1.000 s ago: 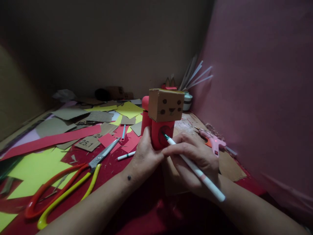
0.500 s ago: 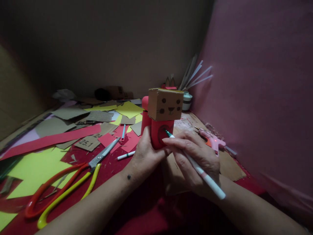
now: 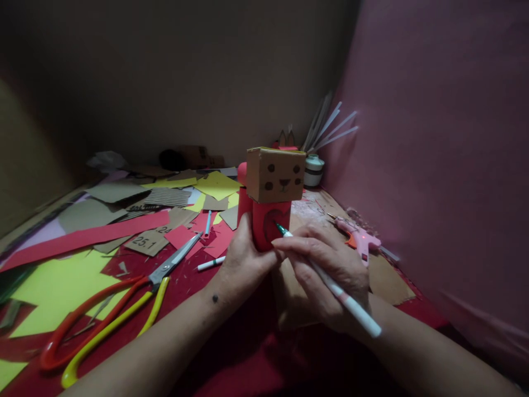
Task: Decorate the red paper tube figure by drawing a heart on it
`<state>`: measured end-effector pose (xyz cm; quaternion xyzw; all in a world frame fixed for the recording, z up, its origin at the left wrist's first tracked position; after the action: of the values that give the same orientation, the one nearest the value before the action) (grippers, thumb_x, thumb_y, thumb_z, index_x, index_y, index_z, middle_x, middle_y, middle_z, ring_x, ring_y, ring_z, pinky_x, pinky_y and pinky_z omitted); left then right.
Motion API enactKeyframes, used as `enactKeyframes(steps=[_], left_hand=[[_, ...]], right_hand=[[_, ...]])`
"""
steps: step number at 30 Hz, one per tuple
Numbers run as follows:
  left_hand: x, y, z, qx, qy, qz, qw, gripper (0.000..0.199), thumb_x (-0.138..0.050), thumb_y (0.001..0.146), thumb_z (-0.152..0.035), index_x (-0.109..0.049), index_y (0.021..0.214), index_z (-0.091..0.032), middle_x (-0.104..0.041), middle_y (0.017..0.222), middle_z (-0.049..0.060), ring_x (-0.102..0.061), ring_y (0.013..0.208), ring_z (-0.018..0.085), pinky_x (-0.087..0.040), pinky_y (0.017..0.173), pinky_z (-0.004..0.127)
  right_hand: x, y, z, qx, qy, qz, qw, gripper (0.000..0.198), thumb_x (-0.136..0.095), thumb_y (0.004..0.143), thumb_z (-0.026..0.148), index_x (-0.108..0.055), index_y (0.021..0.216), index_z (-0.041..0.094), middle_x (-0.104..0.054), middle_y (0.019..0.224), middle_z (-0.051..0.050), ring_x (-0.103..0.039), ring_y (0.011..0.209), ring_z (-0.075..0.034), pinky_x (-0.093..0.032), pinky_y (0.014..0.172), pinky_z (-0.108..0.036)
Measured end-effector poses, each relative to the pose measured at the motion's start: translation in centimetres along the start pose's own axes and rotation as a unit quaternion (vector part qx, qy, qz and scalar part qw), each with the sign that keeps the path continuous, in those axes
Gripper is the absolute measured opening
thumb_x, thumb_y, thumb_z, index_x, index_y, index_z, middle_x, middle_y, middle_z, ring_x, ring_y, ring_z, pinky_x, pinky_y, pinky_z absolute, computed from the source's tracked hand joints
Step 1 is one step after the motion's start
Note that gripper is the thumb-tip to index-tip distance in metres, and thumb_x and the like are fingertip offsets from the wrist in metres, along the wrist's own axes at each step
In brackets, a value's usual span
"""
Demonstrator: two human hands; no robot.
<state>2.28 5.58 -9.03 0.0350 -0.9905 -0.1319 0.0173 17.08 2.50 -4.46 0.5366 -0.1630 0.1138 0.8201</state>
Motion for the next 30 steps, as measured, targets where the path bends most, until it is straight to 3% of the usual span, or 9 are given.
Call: enactKeyframes(steps=[3,8,14,19,25,30], left_hand=[[0.06,0.02,0.02,0.000,0.014,-0.002,1.000,0.054,-0.085,0.068,-0.037,-0.053,0.109,-0.019,-0.070,0.104,0.007,-0.067,0.097,0.026,-0.057,0.083,0.040],[0.07,0.06,-0.07,-0.011,0.013,-0.005,1.000,0.048,-0.083,0.068,-0.035,-0.053,0.103,-0.020,-0.068,0.094,0.003,-0.066,0.088,0.023,-0.056,0.076,0.037],[-0.01,-0.09,-0.23,-0.007,0.003,-0.003,1.000,0.053,-0.083,0.070,-0.035,-0.053,0.110,-0.018,-0.070,0.104,0.007,-0.066,0.097,0.024,-0.057,0.084,0.038],[0.08,0.01,-0.14,-0.005,0.012,-0.007,1.000,0.050,-0.083,0.068,-0.032,-0.053,0.107,-0.019,-0.069,0.097,0.004,-0.066,0.089,0.023,-0.057,0.077,0.036],[0.00,-0.04,-0.22,-0.013,0.006,-0.002,1.000,0.053,-0.084,0.072,-0.035,-0.054,0.113,-0.019,-0.072,0.107,0.007,-0.069,0.098,0.025,-0.057,0.086,0.040],[0.16,0.17,-0.11,-0.011,0.015,-0.011,1.000,0.049,-0.082,0.067,-0.030,-0.053,0.105,-0.020,-0.070,0.095,0.004,-0.066,0.088,0.023,-0.057,0.076,0.037]], right_hand=[[0.16,0.03,-0.16,-0.016,0.006,-0.020,1.000,0.030,-0.054,0.094,0.008,-0.073,0.116,0.018,-0.069,0.090,-0.006,-0.068,0.082,-0.018,-0.061,0.073,-0.034],[-0.23,-0.05,-0.03,0.003,0.009,0.002,1.000,0.030,-0.055,0.092,0.007,-0.074,0.113,0.016,-0.069,0.089,-0.006,-0.068,0.080,-0.018,-0.060,0.070,-0.034],[0.19,-0.14,-0.36,-0.021,0.015,-0.028,0.999,0.030,-0.055,0.094,0.007,-0.073,0.116,0.016,-0.068,0.090,-0.006,-0.067,0.081,-0.017,-0.059,0.072,-0.033],[-0.01,0.01,0.01,0.006,-0.009,0.008,1.000,0.030,-0.054,0.091,0.008,-0.074,0.112,0.017,-0.068,0.086,-0.006,-0.068,0.079,-0.019,-0.060,0.068,-0.034],[0.15,0.05,-0.15,-0.027,0.000,-0.029,0.999,0.029,-0.055,0.093,0.008,-0.074,0.111,0.018,-0.070,0.087,-0.005,-0.068,0.078,-0.018,-0.060,0.069,-0.033],[-0.16,0.06,0.09,0.001,-0.007,0.007,1.000,0.028,-0.055,0.091,0.008,-0.075,0.109,0.016,-0.069,0.086,-0.007,-0.068,0.079,-0.019,-0.060,0.068,-0.033]])
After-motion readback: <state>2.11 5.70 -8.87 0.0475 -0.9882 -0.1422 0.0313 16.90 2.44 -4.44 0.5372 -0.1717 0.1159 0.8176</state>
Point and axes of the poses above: each hand's wrist, its own y-axis towards the middle knuckle, its own x-axis out of the back of the hand, z = x × y, the point moved 5 cm from there along y, towards the middle knuckle
